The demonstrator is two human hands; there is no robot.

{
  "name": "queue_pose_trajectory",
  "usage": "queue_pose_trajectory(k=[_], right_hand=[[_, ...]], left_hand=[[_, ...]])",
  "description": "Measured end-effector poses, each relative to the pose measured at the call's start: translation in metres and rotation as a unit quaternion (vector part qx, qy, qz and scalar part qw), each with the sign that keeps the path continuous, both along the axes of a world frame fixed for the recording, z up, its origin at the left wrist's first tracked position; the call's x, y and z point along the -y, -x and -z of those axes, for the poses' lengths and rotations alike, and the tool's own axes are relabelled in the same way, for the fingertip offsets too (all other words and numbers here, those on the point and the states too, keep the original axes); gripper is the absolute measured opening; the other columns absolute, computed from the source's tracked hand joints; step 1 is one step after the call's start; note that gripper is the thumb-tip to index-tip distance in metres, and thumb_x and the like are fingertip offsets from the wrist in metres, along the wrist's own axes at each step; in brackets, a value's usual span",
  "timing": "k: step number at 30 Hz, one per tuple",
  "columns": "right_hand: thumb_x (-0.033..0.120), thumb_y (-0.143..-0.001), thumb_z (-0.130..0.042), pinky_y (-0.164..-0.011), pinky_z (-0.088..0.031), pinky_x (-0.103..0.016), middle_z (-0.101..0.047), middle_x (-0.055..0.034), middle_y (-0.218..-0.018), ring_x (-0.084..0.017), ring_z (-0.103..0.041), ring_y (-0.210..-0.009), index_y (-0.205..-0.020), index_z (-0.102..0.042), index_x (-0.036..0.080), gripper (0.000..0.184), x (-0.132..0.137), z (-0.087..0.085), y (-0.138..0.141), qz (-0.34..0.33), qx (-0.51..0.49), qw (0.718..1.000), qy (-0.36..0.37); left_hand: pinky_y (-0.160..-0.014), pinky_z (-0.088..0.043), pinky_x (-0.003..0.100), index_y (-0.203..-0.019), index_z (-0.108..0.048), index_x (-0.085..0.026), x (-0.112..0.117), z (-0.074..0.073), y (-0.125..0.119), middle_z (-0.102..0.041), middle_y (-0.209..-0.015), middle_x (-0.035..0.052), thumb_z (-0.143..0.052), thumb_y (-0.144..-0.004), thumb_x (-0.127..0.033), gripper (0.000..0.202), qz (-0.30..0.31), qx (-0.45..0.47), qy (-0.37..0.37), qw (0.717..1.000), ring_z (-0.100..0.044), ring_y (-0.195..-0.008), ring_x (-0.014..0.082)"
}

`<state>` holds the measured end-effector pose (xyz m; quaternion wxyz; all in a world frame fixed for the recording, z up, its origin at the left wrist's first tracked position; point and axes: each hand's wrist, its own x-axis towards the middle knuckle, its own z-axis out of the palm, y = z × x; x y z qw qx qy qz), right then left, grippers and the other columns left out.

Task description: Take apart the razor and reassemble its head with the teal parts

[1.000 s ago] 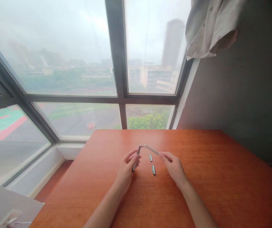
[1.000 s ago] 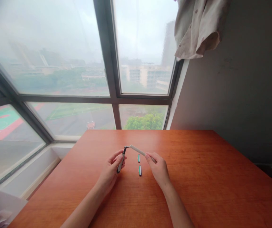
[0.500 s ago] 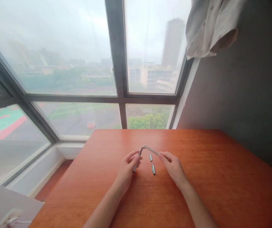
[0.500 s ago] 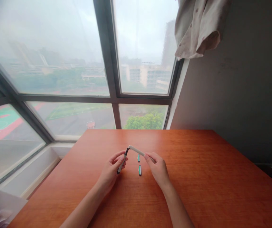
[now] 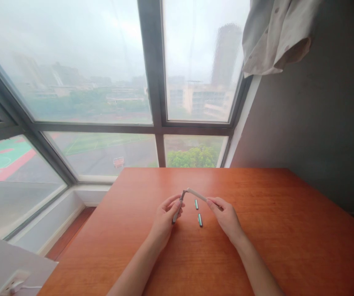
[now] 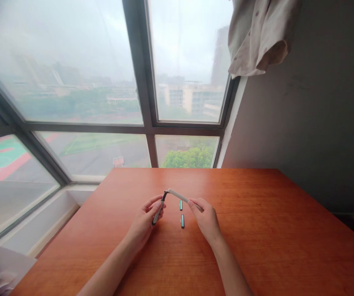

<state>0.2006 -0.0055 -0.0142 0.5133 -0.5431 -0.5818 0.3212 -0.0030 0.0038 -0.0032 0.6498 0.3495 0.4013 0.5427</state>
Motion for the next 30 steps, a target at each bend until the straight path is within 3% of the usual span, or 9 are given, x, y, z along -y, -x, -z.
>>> queue_pose_trajectory(k=[9,16,30], right_hand=[[0.049,-0.082,-0.056,-0.071,-0.046,-0.030,-0.070,-0.0065,-0.086,-0.023,-0.061,-0.081,-0.090,-0.072,0.018,0.036,-0.0002,0.0007,0.0021,-0.021,-0.013,1.000,-0.001],[0.048,-0.082,-0.055,-0.071,-0.045,-0.031,-0.071,-0.0077,-0.087,-0.024,-0.061,-0.083,-0.092,-0.072,0.017,0.037,-0.0013,0.0038,-0.0015,-0.012,-0.008,1.000,0.005],[0.048,-0.082,-0.056,-0.071,-0.045,-0.030,-0.071,-0.0072,-0.092,-0.023,-0.061,-0.085,-0.092,-0.073,0.018,0.036,-0.0019,0.0070,0.0000,-0.022,-0.008,1.000,0.011]], left_hand=[[-0.057,-0.040,0.023,-0.100,-0.070,-0.014,0.0016,0.0019,-0.0017,-0.069,-0.077,0.0093,-0.080,-0.062,-0.037,0.046,0.015,-0.012,0.015,1.000,-0.055,-0.059,0.0112],[-0.057,-0.040,0.021,-0.103,-0.068,-0.015,-0.0007,0.0053,-0.0001,-0.069,-0.078,0.0073,-0.079,-0.065,-0.033,0.043,-0.009,0.021,0.009,1.000,-0.053,-0.057,0.0080],[-0.055,-0.039,0.021,-0.103,-0.067,-0.013,0.0016,0.0035,-0.0014,-0.068,-0.076,0.0080,-0.078,-0.065,-0.036,0.045,0.029,-0.002,0.023,0.999,-0.053,-0.057,0.0094]])
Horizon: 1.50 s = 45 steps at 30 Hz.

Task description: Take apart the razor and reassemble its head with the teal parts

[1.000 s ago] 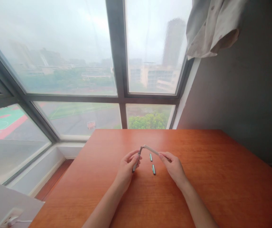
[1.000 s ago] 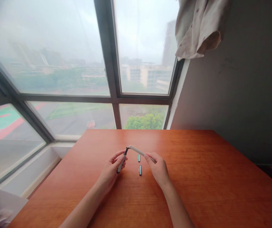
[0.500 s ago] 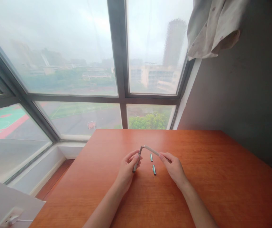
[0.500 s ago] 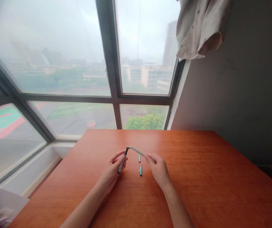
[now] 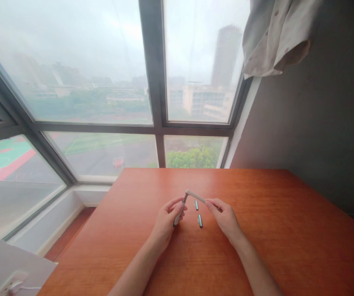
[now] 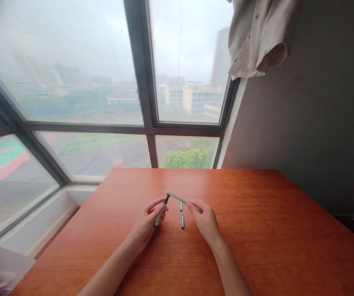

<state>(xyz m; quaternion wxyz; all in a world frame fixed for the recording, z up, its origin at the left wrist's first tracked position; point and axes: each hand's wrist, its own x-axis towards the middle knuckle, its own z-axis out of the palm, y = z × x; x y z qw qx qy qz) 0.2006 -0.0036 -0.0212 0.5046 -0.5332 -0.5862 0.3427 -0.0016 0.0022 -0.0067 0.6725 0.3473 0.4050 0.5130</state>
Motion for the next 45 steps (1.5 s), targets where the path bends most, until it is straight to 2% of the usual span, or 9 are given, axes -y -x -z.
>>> queue_pose_trajectory(k=[7,14,21,33,39,45], right_hand=[[0.047,-0.083,-0.055,-0.071,-0.044,-0.030,-0.070,-0.0073,-0.089,-0.023,-0.060,-0.084,-0.092,-0.072,0.017,0.036,0.0005,-0.0017,-0.0018,0.007,0.002,1.000,0.001],[0.045,-0.084,-0.055,-0.072,-0.044,-0.030,-0.070,-0.0071,-0.089,-0.022,-0.060,-0.083,-0.091,-0.072,0.017,0.033,0.0008,-0.0032,0.0001,-0.013,0.002,1.000,0.000],[0.046,-0.083,-0.056,-0.071,-0.044,-0.030,-0.070,-0.0067,-0.088,-0.022,-0.060,-0.082,-0.092,-0.072,0.018,0.034,-0.0003,-0.0011,-0.0016,-0.004,0.007,1.000,-0.003],[0.049,-0.082,-0.056,-0.073,-0.046,-0.031,-0.071,-0.0079,-0.091,-0.024,-0.061,-0.085,-0.092,-0.073,0.017,0.038,-0.0001,-0.0010,-0.0004,-0.004,0.002,1.000,-0.001],[0.050,-0.082,-0.055,-0.073,-0.045,-0.032,-0.071,-0.0074,-0.090,-0.024,-0.061,-0.084,-0.093,-0.073,0.017,0.039,0.0005,-0.0026,-0.0003,-0.009,-0.007,1.000,0.004],[0.051,-0.080,-0.056,-0.074,-0.045,-0.033,-0.071,-0.0090,-0.091,-0.025,-0.061,-0.086,-0.094,-0.073,0.017,0.040,0.0005,-0.0039,-0.0008,0.005,-0.021,1.000,0.007]], left_hand=[[-0.057,-0.040,0.023,-0.105,-0.066,-0.013,-0.0019,0.0007,0.0024,-0.068,-0.077,0.0084,-0.077,-0.067,-0.036,0.046,-0.023,-0.003,-0.015,1.000,-0.053,-0.058,0.0098],[-0.054,-0.038,0.023,-0.107,-0.067,-0.013,0.0005,0.0009,0.0015,-0.070,-0.077,0.0097,-0.076,-0.067,-0.038,0.049,0.031,-0.050,-0.033,0.998,-0.053,-0.057,0.0111],[-0.057,-0.040,0.023,-0.105,-0.067,-0.013,-0.0024,0.0027,0.0024,-0.068,-0.078,0.0091,-0.077,-0.066,-0.037,0.046,-0.016,-0.014,-0.020,1.000,-0.054,-0.058,0.0106],[-0.057,-0.040,0.023,-0.104,-0.068,-0.014,-0.0019,0.0010,0.0024,-0.069,-0.078,0.0095,-0.077,-0.065,-0.041,0.048,-0.002,-0.054,-0.028,0.998,-0.055,-0.059,0.0119],[-0.058,-0.041,0.023,-0.103,-0.069,-0.015,-0.0020,-0.0006,0.0016,-0.069,-0.077,0.0080,-0.079,-0.063,-0.039,0.047,-0.034,-0.012,-0.029,0.999,-0.053,-0.057,0.0104],[-0.058,-0.041,0.022,-0.102,-0.069,-0.016,-0.0023,-0.0024,0.0022,-0.069,-0.077,0.0069,-0.079,-0.063,-0.036,0.044,-0.036,0.002,-0.029,0.999,-0.053,-0.057,0.0090]])
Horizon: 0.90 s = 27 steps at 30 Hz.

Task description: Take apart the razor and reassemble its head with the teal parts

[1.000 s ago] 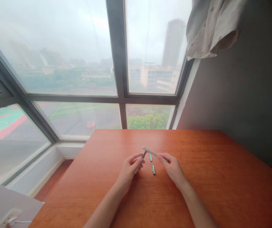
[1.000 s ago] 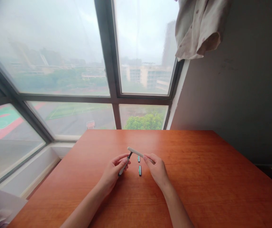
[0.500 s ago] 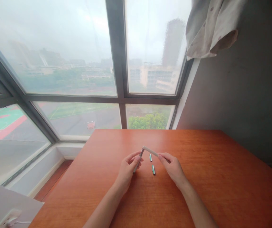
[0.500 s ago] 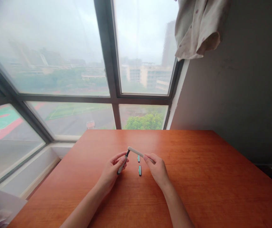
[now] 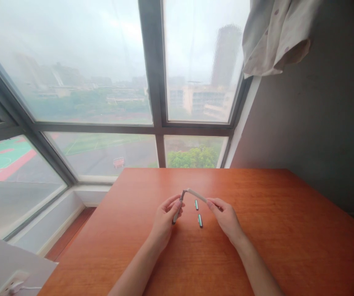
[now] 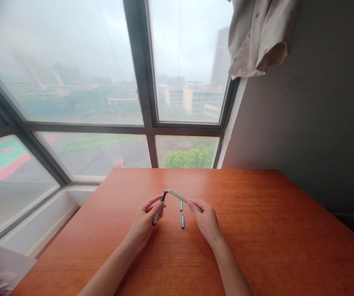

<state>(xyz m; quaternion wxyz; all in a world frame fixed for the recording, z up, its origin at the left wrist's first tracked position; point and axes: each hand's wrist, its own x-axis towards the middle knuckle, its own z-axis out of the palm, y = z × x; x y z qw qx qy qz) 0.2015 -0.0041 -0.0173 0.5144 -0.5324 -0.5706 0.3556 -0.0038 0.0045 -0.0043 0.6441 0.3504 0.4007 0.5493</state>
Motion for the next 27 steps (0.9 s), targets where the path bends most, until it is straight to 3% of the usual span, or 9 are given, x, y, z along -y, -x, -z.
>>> queue_pose_trajectory(k=[14,27], right_hand=[[0.055,-0.081,-0.053,-0.066,-0.042,-0.027,-0.064,-0.0035,-0.073,-0.020,-0.056,-0.073,-0.085,-0.073,0.015,0.045,0.0045,-0.0079,0.0073,-0.015,-0.002,1.000,0.001],[0.055,-0.082,-0.052,-0.065,-0.041,-0.026,-0.063,-0.0026,-0.072,-0.019,-0.055,-0.072,-0.087,-0.073,0.016,0.045,0.0050,-0.0084,0.0061,-0.009,-0.005,1.000,0.003]], left_hand=[[-0.066,-0.044,0.024,-0.099,-0.071,-0.017,-0.0004,0.0016,0.0020,-0.072,-0.087,0.0107,-0.079,-0.063,-0.032,0.040,-0.019,-0.031,-0.036,0.999,-0.061,-0.073,0.0158],[-0.069,-0.046,0.025,-0.095,-0.073,-0.017,0.0008,-0.0029,0.0027,-0.072,-0.090,0.0103,-0.080,-0.061,-0.029,0.037,-0.037,-0.034,-0.050,0.997,-0.062,-0.077,0.0173]])
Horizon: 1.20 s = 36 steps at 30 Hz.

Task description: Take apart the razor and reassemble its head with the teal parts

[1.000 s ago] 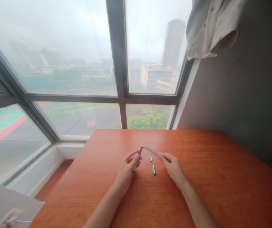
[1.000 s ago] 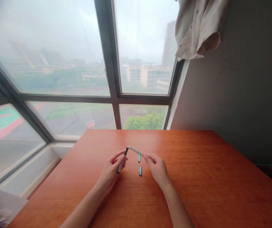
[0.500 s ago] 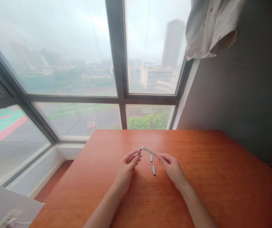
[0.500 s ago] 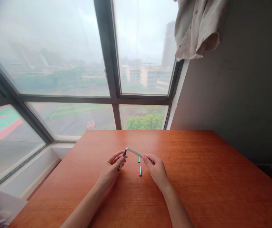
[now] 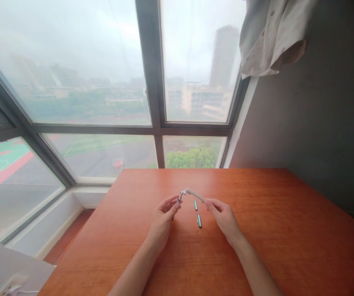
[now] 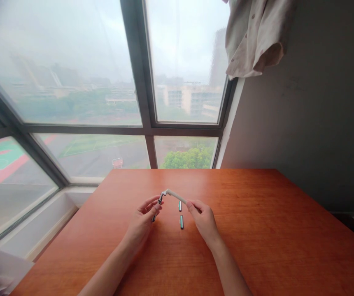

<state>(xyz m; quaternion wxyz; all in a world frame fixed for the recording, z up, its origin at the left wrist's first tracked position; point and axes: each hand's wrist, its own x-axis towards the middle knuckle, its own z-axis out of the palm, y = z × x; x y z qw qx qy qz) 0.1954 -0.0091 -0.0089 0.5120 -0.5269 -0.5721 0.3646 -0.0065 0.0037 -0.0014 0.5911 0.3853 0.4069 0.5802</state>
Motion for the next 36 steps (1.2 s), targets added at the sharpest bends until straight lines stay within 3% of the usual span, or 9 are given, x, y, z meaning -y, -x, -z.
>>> queue_pose_trajectory(k=[10,30,36], right_hand=[[0.054,-0.081,-0.054,-0.064,-0.043,-0.026,-0.062,-0.0032,-0.071,-0.019,-0.055,-0.071,-0.088,-0.074,0.016,0.044,-0.0009,0.0019,-0.0004,-0.009,-0.001,1.000,0.002],[0.055,-0.080,-0.055,-0.067,-0.043,-0.027,-0.064,-0.0036,-0.075,-0.020,-0.056,-0.076,-0.093,-0.073,0.016,0.045,-0.0011,-0.0005,-0.0025,0.018,-0.033,0.999,0.005],[0.052,-0.082,-0.055,-0.069,-0.042,-0.027,-0.064,-0.0041,-0.078,-0.020,-0.055,-0.077,-0.095,-0.072,0.015,0.043,-0.0011,0.0032,0.0014,-0.017,-0.044,0.999,0.016]], left_hand=[[-0.064,-0.043,0.023,-0.092,-0.074,-0.018,-0.0013,0.0018,-0.0005,-0.072,-0.084,0.0074,-0.081,-0.060,-0.028,0.035,-0.014,-0.008,-0.011,1.000,-0.061,-0.074,0.0162],[-0.077,-0.047,0.027,-0.095,-0.073,-0.019,0.0027,0.0002,0.0002,-0.073,-0.089,0.0076,-0.078,-0.066,-0.026,0.030,0.015,-0.004,-0.024,1.000,-0.062,-0.083,0.0178],[-0.073,-0.046,0.024,-0.096,-0.073,-0.019,0.0012,0.0041,-0.0002,-0.073,-0.088,0.0067,-0.077,-0.067,-0.025,0.029,0.022,-0.003,-0.031,0.999,-0.062,-0.080,0.0156]])
